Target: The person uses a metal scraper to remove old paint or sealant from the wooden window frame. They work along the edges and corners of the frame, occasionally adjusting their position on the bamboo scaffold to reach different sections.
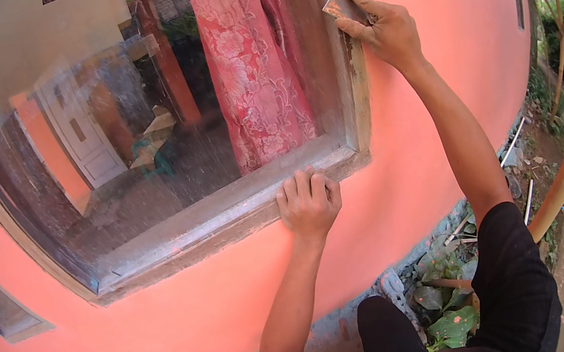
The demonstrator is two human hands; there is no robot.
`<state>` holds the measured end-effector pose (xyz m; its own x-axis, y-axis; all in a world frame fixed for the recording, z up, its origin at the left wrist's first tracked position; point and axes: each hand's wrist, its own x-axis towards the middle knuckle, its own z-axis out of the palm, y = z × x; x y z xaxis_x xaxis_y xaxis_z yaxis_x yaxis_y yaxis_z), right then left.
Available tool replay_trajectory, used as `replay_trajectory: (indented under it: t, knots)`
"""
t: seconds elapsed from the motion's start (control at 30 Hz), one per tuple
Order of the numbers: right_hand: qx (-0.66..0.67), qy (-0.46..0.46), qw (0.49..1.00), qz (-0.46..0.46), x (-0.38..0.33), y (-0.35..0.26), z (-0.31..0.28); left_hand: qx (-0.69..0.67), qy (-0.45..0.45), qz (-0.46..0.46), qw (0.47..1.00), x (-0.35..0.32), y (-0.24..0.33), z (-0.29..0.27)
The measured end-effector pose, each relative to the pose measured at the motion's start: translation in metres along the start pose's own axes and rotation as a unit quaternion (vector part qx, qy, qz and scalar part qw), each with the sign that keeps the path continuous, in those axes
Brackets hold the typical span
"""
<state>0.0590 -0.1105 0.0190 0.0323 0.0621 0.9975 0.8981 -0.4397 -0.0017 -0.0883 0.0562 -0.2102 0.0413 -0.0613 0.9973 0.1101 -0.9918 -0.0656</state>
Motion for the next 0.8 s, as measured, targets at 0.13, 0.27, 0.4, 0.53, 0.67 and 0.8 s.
replay_trajectory:
  t: [0.13,0.27,0.4,0.53,0.67,0.8]
  knots:
    - [0.005,-0.020,0.999,0.039,-0.004,-0.002,0.001,0.003,0.000,0.000,1.000,0.000,-0.001,-0.001]
    - [-0.006,-0.017,0.999,0.048,-0.001,-0.010,0.000,-0.007,0.003,0.003,1.000,0.000,-0.002,-0.001]
    - [-0.029,-0.003,0.999,0.040,-0.001,-0.006,0.003,-0.006,-0.005,-0.001,1.000,-0.001,-0.001,-0.001]
    - [-0.021,-0.024,0.998,0.054,0.001,-0.008,0.001,-0.006,-0.008,-0.005,1.000,-0.001,-0.001,-0.003]
    - [-0.013,-0.029,0.996,0.084,0.009,-0.017,-0.002,-0.004,-0.015,-0.007,1.000,-0.001,0.000,-0.004]
    - [-0.020,-0.025,0.997,0.070,0.004,-0.012,0.001,-0.009,-0.003,-0.007,1.000,0.000,-0.001,-0.003]
